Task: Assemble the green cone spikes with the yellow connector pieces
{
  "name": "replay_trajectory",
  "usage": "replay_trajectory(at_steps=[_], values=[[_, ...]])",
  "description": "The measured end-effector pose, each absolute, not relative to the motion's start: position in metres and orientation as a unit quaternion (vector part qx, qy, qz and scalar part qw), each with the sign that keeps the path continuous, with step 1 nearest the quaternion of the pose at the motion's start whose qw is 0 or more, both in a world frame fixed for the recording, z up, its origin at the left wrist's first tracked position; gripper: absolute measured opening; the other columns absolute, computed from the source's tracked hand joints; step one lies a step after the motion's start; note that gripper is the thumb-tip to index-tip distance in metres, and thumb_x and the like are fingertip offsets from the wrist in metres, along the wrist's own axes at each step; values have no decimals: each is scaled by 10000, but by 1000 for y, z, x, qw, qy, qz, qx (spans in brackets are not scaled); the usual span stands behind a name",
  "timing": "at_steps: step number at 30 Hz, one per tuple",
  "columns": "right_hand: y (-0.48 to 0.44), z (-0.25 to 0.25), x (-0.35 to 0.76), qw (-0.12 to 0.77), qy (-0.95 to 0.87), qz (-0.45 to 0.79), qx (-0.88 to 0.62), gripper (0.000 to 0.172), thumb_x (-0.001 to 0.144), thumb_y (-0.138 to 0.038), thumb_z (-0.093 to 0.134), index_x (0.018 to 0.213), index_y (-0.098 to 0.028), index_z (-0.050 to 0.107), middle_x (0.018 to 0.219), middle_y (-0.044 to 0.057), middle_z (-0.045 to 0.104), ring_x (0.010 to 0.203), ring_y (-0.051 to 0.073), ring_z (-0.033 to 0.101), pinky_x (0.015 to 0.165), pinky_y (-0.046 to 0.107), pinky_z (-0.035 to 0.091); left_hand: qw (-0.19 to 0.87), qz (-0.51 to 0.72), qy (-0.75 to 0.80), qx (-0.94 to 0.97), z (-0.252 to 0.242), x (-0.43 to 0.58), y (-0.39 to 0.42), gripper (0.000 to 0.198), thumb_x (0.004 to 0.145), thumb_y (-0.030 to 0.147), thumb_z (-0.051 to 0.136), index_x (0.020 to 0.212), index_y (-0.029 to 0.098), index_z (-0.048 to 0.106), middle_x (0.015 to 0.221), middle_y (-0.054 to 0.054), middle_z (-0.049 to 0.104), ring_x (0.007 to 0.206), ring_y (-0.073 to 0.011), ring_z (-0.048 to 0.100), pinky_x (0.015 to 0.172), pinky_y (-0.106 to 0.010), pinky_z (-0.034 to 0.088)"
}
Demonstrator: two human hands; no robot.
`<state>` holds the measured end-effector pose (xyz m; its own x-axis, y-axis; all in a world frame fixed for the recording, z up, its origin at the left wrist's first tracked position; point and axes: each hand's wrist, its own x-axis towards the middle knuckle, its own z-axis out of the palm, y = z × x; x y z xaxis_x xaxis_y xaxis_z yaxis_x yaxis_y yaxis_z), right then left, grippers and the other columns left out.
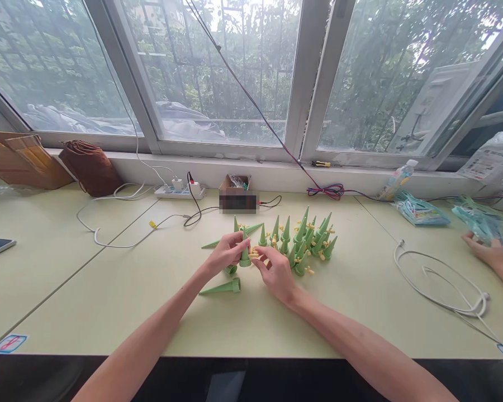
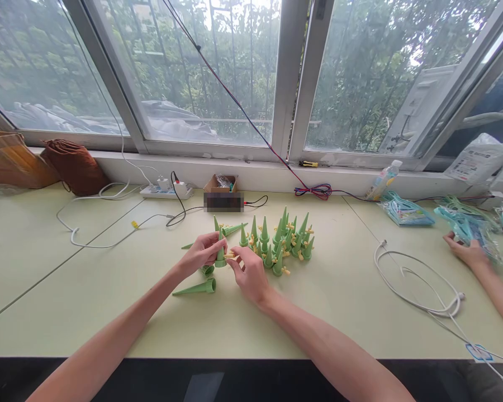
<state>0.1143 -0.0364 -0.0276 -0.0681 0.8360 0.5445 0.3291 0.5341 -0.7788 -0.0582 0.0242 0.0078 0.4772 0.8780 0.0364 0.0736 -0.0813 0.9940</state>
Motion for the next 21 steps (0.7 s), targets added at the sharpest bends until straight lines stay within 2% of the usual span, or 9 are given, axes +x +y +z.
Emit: replay_trajectory(at_steps=[4,10,15,18,21], values=[[-34,-30,115,537,-698,234,-411,178,960,-275,534,1006,-188,682,952,78,698,775,178,643,585,264,504,567,350,371,647,9,-58,23,387,867,510,619,755,165,486,586,63,376,436,-27,226,388,-160,169],[-33,-34,116,537,-687,257,-416,191,960,-295,523,925,-175,667,841,55,679,643,153,579,582,263,470,533,359,371,670,18,-52,15,414,843,533,624,726,163,481,596,52,403,421,-26,257,376,-160,186],[-35,-34,114,525,-682,260,-437,269,961,-339,506,773,-172,603,640,-1,541,548,130,434,514,251,363,466,379,364,712,14,-50,13,407,859,517,609,710,168,460,567,63,344,446,-43,269,390,-166,201],[-35,-34,113,525,-660,290,-452,318,950,-388,515,714,-180,555,576,-30,452,508,117,362,471,245,303,409,393,343,749,9,-49,12,373,898,475,571,721,165,461,619,38,398,474,-50,287,414,-179,219],[-35,-34,113,531,-633,332,-455,340,938,-430,532,700,-186,532,561,-40,429,492,113,369,452,238,298,345,402,332,780,6,-48,11,359,923,443,545,714,158,486,680,10,460,503,-57,324,451,-193,285]])
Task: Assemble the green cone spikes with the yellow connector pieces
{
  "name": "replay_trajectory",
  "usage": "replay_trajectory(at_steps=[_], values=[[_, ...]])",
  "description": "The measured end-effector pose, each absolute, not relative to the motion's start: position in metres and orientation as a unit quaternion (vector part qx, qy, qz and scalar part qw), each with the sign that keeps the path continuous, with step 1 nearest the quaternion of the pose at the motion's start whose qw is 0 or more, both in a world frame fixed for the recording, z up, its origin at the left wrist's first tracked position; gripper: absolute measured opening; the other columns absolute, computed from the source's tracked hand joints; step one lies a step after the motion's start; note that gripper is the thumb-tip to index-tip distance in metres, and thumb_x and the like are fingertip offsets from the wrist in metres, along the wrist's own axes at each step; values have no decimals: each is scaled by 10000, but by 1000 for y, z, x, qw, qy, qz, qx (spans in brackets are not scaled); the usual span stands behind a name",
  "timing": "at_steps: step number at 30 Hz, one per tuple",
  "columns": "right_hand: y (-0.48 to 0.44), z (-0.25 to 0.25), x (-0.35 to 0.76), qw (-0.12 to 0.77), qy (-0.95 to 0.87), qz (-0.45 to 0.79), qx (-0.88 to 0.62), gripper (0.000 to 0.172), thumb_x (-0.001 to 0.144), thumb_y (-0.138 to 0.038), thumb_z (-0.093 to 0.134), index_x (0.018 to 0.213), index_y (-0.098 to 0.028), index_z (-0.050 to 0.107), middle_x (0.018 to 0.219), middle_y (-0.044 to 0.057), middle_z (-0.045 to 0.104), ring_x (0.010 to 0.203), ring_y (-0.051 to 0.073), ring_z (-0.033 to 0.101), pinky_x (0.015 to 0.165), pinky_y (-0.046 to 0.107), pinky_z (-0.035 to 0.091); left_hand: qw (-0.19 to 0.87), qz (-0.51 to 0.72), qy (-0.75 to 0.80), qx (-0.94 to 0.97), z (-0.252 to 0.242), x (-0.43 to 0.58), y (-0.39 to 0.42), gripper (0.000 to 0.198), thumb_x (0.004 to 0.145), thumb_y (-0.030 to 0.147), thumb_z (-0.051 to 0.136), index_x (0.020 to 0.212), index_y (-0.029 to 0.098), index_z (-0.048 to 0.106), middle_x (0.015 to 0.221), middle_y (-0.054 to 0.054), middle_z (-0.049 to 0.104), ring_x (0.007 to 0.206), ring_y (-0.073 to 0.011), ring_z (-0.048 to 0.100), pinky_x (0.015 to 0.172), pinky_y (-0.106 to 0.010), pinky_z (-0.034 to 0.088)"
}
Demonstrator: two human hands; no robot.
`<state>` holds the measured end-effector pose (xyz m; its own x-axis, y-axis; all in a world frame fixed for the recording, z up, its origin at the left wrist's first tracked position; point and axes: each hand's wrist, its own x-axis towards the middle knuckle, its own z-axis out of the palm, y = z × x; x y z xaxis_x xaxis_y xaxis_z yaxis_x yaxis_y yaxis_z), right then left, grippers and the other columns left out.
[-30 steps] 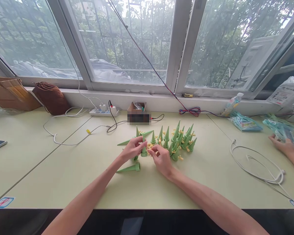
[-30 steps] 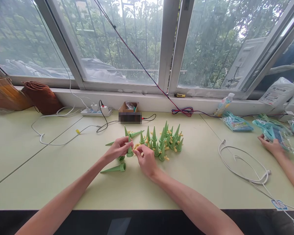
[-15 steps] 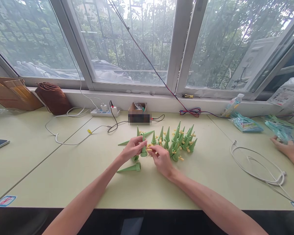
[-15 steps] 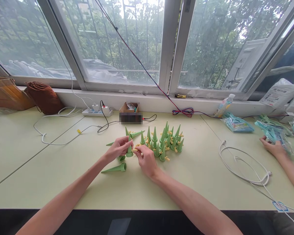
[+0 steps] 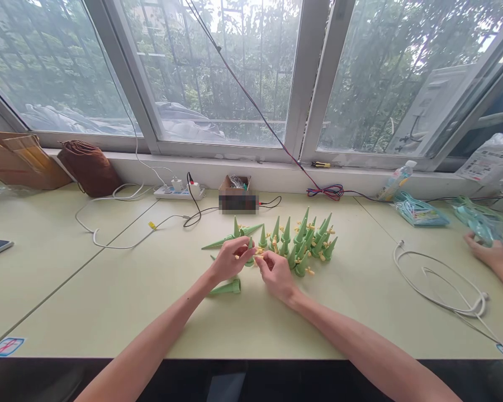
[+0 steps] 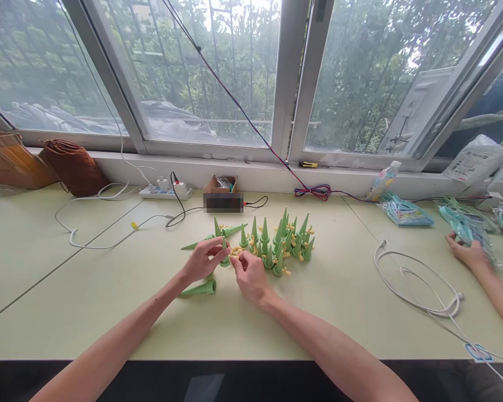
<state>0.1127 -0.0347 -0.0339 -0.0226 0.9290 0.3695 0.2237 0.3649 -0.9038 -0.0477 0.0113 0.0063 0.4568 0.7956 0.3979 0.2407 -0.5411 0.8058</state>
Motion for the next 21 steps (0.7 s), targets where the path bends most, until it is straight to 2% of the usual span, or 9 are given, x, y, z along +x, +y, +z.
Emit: replay_trajectory(at_steps=[4,7,9,13,18,21], values=[[-35,-33,113,540,-616,357,-449,344,937,-458,531,713,-199,505,552,-45,439,479,117,402,447,237,326,351,419,325,772,6,-47,11,399,924,503,527,754,143,558,697,-16,524,502,-68,370,463,-207,333],[-36,-30,113,553,-621,331,-445,334,953,-455,510,735,-201,513,557,-40,457,482,121,420,463,242,355,413,446,326,724,9,-49,14,472,953,566,421,844,140,594,579,18,482,454,-81,392,457,-217,370],[-37,-28,114,562,-629,302,-443,317,966,-446,493,776,-198,541,577,-31,481,492,125,436,478,247,376,423,460,350,698,11,-50,17,456,953,562,428,859,147,593,560,34,458,437,-77,386,448,-208,370],[-36,-27,117,577,-644,240,-441,291,986,-418,463,841,-192,576,656,2,543,535,135,487,517,254,427,431,393,394,711,15,-54,20,395,893,548,557,831,160,600,589,35,457,439,-61,357,401,-177,306],[-36,-28,118,577,-663,213,-427,271,999,-371,445,861,-191,592,750,32,592,569,135,517,541,255,450,555,285,352,698,15,-57,20,463,881,597,544,716,165,553,472,70,306,402,-51,236,379,-180,189],[-36,-27,118,576,-660,222,-428,270,992,-377,463,854,-190,601,737,28,595,561,133,514,533,253,448,596,280,326,678,14,-57,20,429,867,583,577,780,164,569,497,83,265,420,-46,196,393,-186,177]])
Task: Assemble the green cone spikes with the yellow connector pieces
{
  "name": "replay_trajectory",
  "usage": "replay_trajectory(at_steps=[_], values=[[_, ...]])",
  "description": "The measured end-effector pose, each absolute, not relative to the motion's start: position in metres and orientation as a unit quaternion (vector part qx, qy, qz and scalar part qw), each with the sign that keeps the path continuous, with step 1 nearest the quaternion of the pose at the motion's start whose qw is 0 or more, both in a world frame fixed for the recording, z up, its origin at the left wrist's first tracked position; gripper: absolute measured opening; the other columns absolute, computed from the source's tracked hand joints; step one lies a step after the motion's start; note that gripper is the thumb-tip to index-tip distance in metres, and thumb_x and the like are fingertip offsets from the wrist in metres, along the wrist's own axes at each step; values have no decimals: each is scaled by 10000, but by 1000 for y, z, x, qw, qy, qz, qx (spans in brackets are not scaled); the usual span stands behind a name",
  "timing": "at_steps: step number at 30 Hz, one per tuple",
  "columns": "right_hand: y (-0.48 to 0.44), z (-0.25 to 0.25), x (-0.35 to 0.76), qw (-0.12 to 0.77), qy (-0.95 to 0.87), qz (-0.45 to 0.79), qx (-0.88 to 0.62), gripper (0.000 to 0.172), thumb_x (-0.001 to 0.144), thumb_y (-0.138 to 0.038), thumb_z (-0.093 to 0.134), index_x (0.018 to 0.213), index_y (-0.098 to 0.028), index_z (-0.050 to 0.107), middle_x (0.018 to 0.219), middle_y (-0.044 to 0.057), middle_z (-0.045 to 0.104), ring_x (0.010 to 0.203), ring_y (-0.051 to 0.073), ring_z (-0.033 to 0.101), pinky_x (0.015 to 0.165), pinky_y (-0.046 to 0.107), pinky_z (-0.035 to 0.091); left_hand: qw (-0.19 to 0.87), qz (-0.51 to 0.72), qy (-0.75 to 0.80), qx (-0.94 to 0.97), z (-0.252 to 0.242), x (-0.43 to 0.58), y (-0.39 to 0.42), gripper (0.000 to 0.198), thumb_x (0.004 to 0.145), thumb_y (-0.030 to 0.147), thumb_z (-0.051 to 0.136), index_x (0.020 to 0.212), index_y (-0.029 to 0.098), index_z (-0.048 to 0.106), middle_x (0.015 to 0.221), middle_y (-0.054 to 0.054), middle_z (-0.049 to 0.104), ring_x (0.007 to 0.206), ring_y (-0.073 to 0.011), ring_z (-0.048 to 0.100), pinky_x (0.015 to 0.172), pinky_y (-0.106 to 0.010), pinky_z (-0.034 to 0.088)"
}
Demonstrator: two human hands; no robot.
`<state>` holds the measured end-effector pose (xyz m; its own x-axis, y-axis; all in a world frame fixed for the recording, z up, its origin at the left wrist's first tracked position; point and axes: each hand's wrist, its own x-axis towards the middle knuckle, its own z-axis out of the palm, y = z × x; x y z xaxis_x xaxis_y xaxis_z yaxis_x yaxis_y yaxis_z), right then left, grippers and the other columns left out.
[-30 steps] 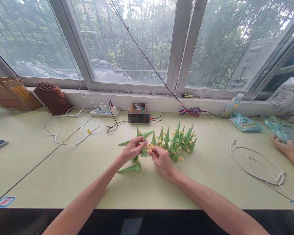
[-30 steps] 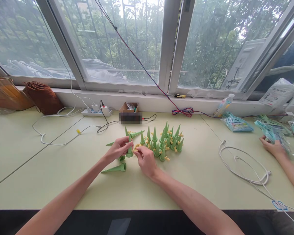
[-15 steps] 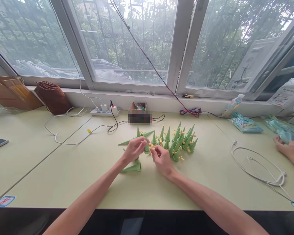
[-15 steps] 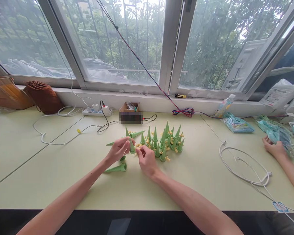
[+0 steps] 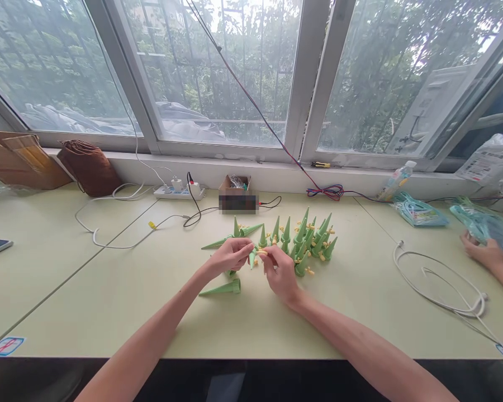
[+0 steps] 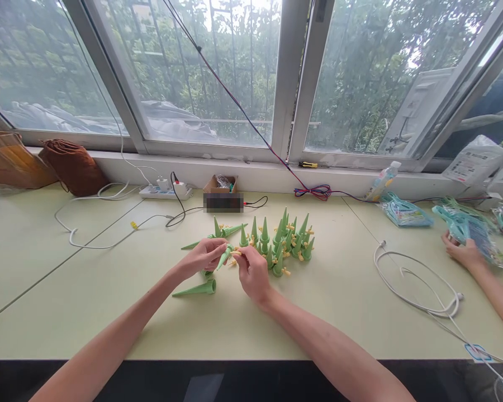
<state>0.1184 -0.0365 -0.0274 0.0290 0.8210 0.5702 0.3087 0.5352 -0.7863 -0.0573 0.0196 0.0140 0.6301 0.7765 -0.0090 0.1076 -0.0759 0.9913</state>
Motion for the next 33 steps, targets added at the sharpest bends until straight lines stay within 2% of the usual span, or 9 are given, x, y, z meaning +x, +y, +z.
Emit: replay_trajectory(at_steps=[6,9,12,16,19,22,25,28,33], values=[[-37,-27,118,568,-635,288,-439,312,969,-440,485,800,-193,574,561,-31,483,472,124,430,455,244,375,498,327,346,725,13,-54,17,373,835,471,658,1021,152,614,579,65,365,481,-72,315,432,-192,286],[-35,-29,118,563,-624,317,-441,321,959,-459,490,782,-199,555,522,-45,450,447,123,410,437,244,349,406,349,360,764,13,-54,15,328,800,397,706,1021,164,642,626,37,475,523,-93,404,492,-216,387],[-33,-31,120,556,-622,329,-442,325,949,-463,505,762,-200,543,514,-48,436,445,122,407,431,242,336,329,364,344,801,12,-53,14,274,804,353,711,1018,188,666,817,-23,611,576,-98,474,573,-238,458],[-33,-31,119,556,-620,334,-442,321,949,-460,508,763,-199,536,519,-48,434,447,119,398,427,240,327,285,375,328,819,12,-52,13,243,826,340,700,1023,202,672,860,-31,633,585,-89,493,582,-224,467],[-36,-29,116,565,-618,334,-433,313,955,-453,502,774,-199,534,522,-49,438,444,117,395,429,242,331,322,384,335,798,13,-51,12,323,822,394,703,1062,187,644,806,-15,605,559,-81,474,581,-226,488],[-39,-28,114,581,-615,318,-428,304,963,-447,492,792,-200,535,527,-47,449,447,118,405,437,245,345,391,406,334,755,15,-52,15,389,885,505,589,1087,173,607,803,-20,594,526,-72,462,504,-205,453],[-39,-27,114,596,-615,289,-427,284,974,-430,480,825,-198,546,548,-40,472,466,123,436,459,245,373,458,404,356,707,15,-56,20,477,912,598,486,855,139,603,637,-5,561,438,-61,415,395,-170,318],[-38,-28,116,601,-629,257,-421,266,986,-391,469,830,-193,555,571,-34,485,487,121,454,485,242,392,543,292,375,693,16,-59,24,650,912,669,402,632,112,584,488,-21,525,350,-56,367,354,-183,220],[-36,-31,117,604,-651,224,-402,249,994,-343,467,824,-191,566,643,-13,515,520,115,472,500,233,395,634,175,335,675,20,-62,21,743,938,680,295,673,81,647,537,-70,590,334,-45,327,367,-208,158]])
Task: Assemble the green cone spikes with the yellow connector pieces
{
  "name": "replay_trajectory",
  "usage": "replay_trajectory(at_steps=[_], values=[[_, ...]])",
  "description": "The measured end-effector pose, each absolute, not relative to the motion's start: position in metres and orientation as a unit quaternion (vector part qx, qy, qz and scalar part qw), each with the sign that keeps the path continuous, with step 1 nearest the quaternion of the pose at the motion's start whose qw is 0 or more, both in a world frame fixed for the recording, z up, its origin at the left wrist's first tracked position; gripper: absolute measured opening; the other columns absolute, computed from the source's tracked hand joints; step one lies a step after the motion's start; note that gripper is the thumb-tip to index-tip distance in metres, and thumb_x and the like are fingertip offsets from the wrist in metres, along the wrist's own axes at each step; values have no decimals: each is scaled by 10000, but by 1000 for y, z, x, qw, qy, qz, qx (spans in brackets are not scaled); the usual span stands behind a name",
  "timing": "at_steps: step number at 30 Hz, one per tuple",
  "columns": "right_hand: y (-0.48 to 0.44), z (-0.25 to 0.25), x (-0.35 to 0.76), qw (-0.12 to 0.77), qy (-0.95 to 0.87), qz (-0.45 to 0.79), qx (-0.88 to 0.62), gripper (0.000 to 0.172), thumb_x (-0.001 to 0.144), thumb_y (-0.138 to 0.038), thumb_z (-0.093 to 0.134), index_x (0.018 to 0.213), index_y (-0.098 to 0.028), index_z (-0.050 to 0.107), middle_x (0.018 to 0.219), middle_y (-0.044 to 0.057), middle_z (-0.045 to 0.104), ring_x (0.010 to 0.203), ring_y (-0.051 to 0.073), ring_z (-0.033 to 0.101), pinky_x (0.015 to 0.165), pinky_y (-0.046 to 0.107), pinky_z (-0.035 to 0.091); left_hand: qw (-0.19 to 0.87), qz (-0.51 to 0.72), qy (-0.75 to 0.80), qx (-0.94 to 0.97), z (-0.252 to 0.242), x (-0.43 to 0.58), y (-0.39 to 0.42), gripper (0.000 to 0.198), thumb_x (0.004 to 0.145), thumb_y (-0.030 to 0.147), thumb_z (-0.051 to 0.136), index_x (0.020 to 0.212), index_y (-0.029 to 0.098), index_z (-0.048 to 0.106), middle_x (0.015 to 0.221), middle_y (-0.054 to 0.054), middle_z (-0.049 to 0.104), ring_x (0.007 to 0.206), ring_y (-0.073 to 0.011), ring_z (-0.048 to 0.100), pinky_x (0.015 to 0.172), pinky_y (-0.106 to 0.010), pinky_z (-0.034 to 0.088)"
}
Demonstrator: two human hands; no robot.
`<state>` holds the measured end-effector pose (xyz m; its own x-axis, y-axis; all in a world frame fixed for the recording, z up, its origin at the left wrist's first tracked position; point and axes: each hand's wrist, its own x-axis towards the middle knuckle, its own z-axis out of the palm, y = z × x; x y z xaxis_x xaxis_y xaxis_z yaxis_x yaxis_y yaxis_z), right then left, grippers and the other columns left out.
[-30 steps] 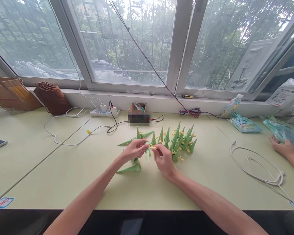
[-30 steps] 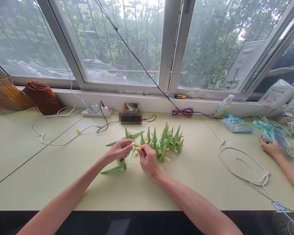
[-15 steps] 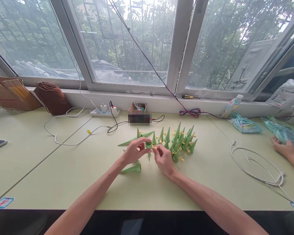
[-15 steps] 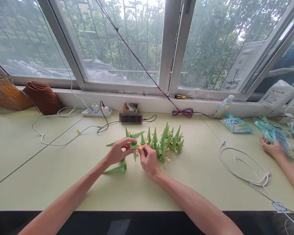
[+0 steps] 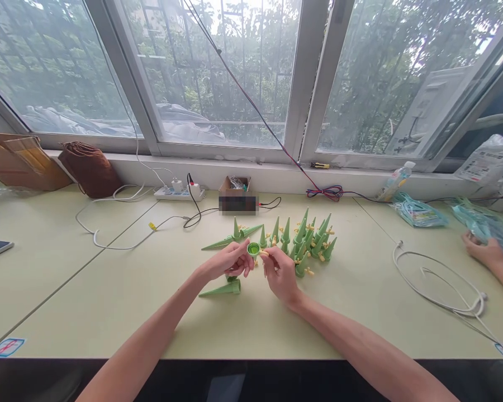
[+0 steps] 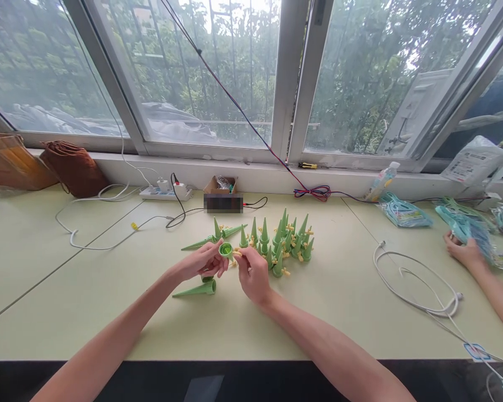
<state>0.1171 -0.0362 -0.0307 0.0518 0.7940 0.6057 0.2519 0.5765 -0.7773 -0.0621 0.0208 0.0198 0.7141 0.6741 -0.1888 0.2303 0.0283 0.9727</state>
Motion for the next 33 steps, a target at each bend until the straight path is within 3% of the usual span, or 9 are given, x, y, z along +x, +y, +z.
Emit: replay_trajectory(at_steps=[2,5,11,16,20,26,30,33], values=[[-36,-31,117,606,-656,213,-398,246,994,-333,469,817,-192,567,663,-6,525,529,115,471,502,232,392,643,179,313,675,22,-63,19,699,952,646,321,713,81,654,534,-51,570,345,-38,297,389,-217,166],[-37,-29,116,604,-665,200,-392,247,993,-318,471,806,-191,569,665,-2,536,535,117,461,502,234,381,658,181,284,673,23,-66,20,599,955,598,394,732,95,629,478,28,413,386,-41,252,419,-222,160],[-38,-27,116,592,-673,191,-400,259,983,-321,483,781,-182,566,664,7,544,565,127,450,515,239,364,669,215,280,654,19,-69,25,360,855,481,654,939,138,583,635,65,317,480,-43,251,442,-199,143],[-36,-28,118,590,-659,226,-409,246,972,-324,502,799,-171,588,671,11,544,572,129,445,527,244,367,629,231,279,688,18,-69,25,380,852,456,654,1067,151,589,822,-21,511,534,-55,315,444,-195,219],[-34,-29,120,589,-646,245,-419,258,962,-343,510,781,-175,582,639,-7,502,545,123,402,509,248,336,571,234,278,736,20,-66,23,418,873,432,622,1187,158,584,939,-69,569,552,-61,348,443,-190,259],[-33,-30,119,581,-628,272,-440,299,960,-383,498,732,-193,528,595,-33,414,525,119,342,484,248,290,444,278,300,797,23,-59,20,287,863,394,628,1024,162,681,957,-68,579,583,-72,401,478,-198,335],[-34,-30,117,588,-614,286,-443,280,972,-392,480,783,-194,538,602,-29,432,519,122,367,483,244,314,477,305,326,757,21,-59,22,363,885,461,603,1082,159,644,731,-5,528,542,-78,407,469,-194,350],[-34,-30,116,591,-611,284,-444,274,977,-397,473,807,-194,544,603,-26,451,512,124,397,486,241,341,496,334,366,713,19,-61,26,435,910,554,525,918,134,637,572,31,468,470,-73,388,423,-183,307]])
